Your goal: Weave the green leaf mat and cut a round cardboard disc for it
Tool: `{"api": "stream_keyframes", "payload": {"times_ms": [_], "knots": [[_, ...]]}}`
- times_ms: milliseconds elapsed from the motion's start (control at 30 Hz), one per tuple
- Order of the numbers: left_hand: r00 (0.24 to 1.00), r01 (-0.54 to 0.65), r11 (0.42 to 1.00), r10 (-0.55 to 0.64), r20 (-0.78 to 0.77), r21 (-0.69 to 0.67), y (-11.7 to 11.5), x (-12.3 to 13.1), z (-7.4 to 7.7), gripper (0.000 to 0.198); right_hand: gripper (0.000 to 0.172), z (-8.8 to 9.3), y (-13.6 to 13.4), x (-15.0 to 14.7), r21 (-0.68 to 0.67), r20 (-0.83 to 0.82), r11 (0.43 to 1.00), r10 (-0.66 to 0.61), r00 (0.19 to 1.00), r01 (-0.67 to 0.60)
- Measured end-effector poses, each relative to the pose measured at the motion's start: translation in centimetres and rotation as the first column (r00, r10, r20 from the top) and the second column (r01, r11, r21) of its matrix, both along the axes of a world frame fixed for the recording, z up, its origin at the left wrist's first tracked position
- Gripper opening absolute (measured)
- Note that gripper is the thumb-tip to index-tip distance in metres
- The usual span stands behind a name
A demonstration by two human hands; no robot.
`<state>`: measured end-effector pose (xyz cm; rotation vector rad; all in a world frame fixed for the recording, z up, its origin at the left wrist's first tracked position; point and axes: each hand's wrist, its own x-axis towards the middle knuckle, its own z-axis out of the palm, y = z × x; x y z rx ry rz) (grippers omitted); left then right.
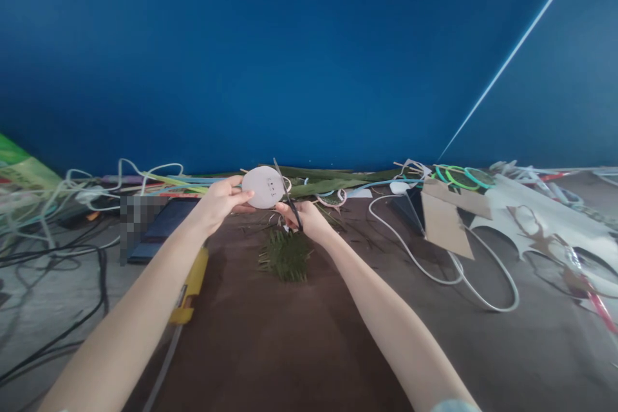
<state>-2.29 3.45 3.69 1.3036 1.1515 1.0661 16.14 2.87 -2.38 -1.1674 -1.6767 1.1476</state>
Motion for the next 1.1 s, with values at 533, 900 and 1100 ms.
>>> {"api": "stream_keyframes", "payload": {"times_ms": [533,900,1100], "knots": [[0.985,0.094,0.993,-0.084,-0.148,0.065,0.1,-0.6,0.0,0.033,0.06,1.2,-0.7,0.3,-0.019,0.007,0.992,0.123,0.992,-0.123],[0.973,0.082,0.993,-0.06,-0.225,0.086,-0.4,-0.7,0.9,0.031,0.066,1.0,-0.8,-0.1,0.008,-0.022,0.996,0.088,0.996,-0.088],[0.977,0.037,0.998,-0.025,-0.212,0.05,-0.5,-0.8,1.4,0.036,0.065,0.3,-0.4,-0.1,0.0,-0.008,0.998,0.07,0.997,-0.07]]}}
